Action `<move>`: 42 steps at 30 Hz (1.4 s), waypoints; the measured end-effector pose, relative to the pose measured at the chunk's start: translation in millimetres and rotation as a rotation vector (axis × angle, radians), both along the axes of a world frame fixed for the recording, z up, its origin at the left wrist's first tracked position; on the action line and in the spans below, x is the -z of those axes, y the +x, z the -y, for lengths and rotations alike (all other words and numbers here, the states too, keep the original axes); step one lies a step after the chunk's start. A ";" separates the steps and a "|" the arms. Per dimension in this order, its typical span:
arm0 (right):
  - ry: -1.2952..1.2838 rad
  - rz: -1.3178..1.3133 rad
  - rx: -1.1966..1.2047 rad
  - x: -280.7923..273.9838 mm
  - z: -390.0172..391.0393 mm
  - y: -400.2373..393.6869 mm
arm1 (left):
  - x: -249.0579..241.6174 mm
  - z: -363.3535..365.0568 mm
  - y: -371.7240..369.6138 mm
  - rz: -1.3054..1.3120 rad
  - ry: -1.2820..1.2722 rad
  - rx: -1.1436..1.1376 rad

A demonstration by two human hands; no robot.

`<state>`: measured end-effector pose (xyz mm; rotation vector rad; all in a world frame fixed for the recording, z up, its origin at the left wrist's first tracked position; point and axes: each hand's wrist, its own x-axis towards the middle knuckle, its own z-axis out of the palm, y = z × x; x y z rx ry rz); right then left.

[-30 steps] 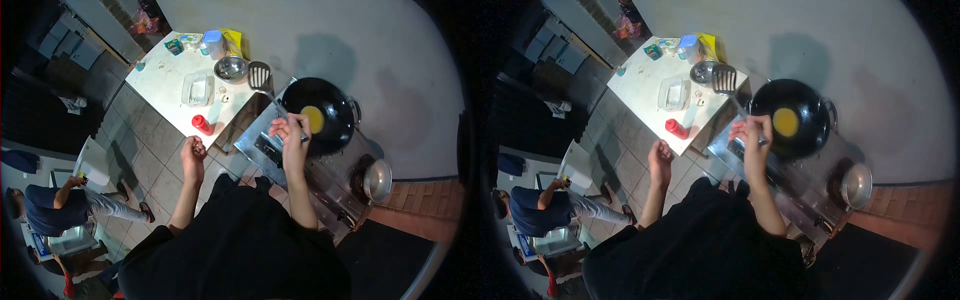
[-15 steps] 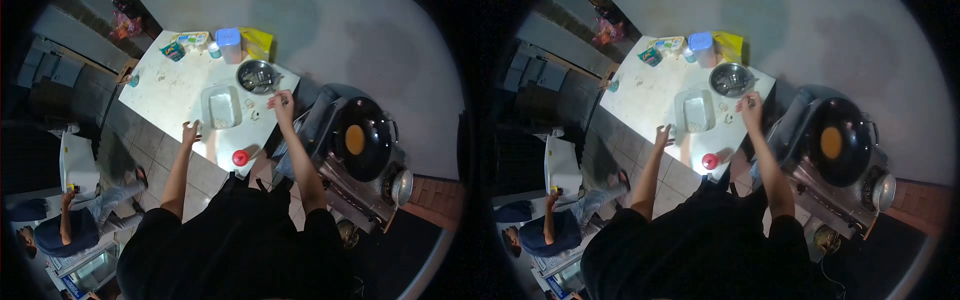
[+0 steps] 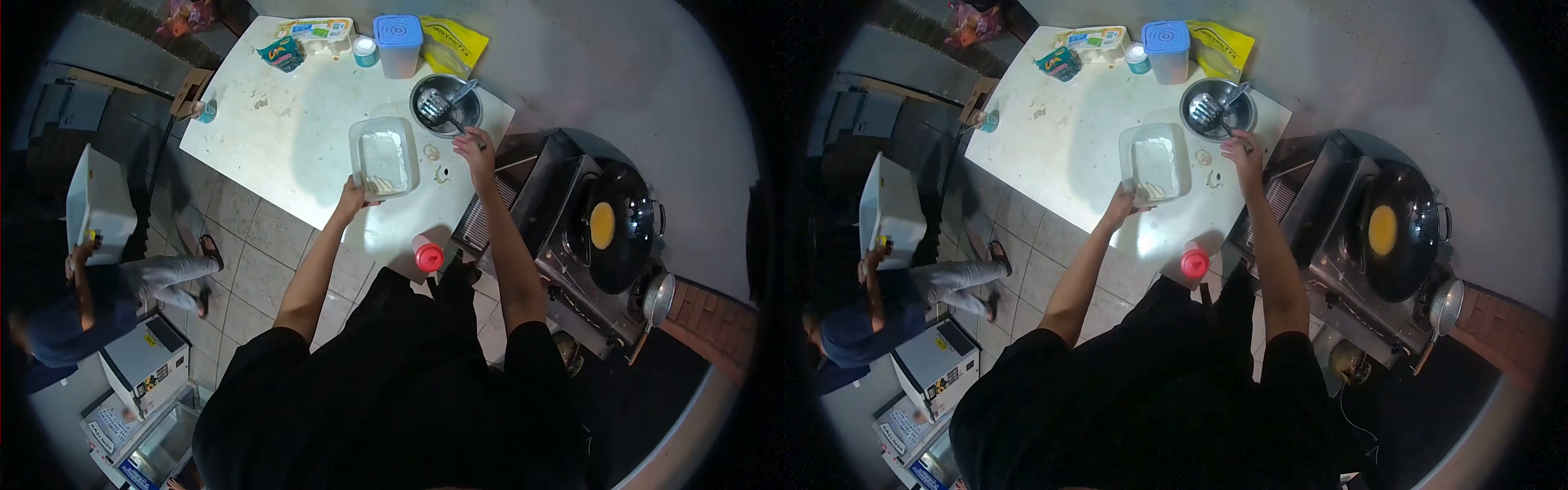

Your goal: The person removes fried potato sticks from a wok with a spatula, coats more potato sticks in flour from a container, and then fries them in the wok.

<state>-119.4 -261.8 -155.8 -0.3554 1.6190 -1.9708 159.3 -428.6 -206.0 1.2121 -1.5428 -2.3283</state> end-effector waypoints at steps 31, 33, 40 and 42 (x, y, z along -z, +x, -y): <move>0.316 -1.072 -0.485 -232.8 -15.4 112.2 | -243.1 -110.1 -17.1 -0.332 -0.332 -0.040; 0.337 -1.085 -0.491 -234.6 -20.8 110.6 | -240.0 -125.7 -20.7 -0.349 -0.395 -0.030; 0.382 -1.137 -0.482 -242.2 -67.4 95.3 | -259.9 -184.4 -38.9 -0.372 -0.343 -0.014; 0.364 -1.094 -0.476 -244.9 -82.1 90.1 | -256.0 -197.5 -45.2 -0.393 -0.399 -0.002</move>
